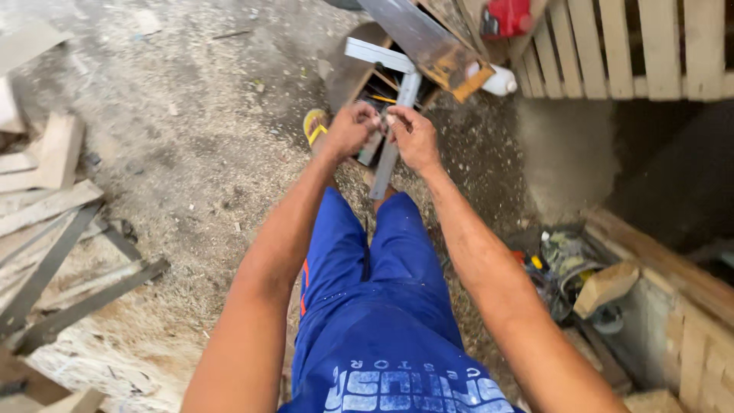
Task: The person carries a wooden frame across the workshop, positions it on a work surface, and hammers wooden slats into the slots of the frame, retrieving nails from a toolbox between hammering. At the end the person picks up a power sander from a bench.
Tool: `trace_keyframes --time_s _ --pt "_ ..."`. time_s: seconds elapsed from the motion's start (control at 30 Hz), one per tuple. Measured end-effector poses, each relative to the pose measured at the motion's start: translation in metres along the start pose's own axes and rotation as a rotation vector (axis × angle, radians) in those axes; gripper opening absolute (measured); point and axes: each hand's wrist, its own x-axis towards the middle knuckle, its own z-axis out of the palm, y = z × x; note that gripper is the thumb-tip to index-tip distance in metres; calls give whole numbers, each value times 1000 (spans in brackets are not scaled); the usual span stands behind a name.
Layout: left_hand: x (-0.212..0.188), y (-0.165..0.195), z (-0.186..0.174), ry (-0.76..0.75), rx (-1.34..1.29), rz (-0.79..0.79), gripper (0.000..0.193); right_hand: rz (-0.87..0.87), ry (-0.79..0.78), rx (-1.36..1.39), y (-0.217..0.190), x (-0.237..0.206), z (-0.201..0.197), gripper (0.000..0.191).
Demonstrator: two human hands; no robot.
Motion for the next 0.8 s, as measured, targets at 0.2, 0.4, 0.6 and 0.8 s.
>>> trace_keyframes --time_s 0.2,0.4,0.6,0.8 --pt "-93 -8 -28 170 -28 248 5 -56 -279 76 -32 -31 54 14" --pt "-193 -54 -75 550 -259 340 4 -131 -366 39 -37 -75 143 13" --pt "-329 -143 -118 934 -757 411 5 -150 -714 23 -34 -152 264 2" --pt "-476 -244 -174 1297 -908 513 9 -284 -1186 -172 0 -280 433 26"
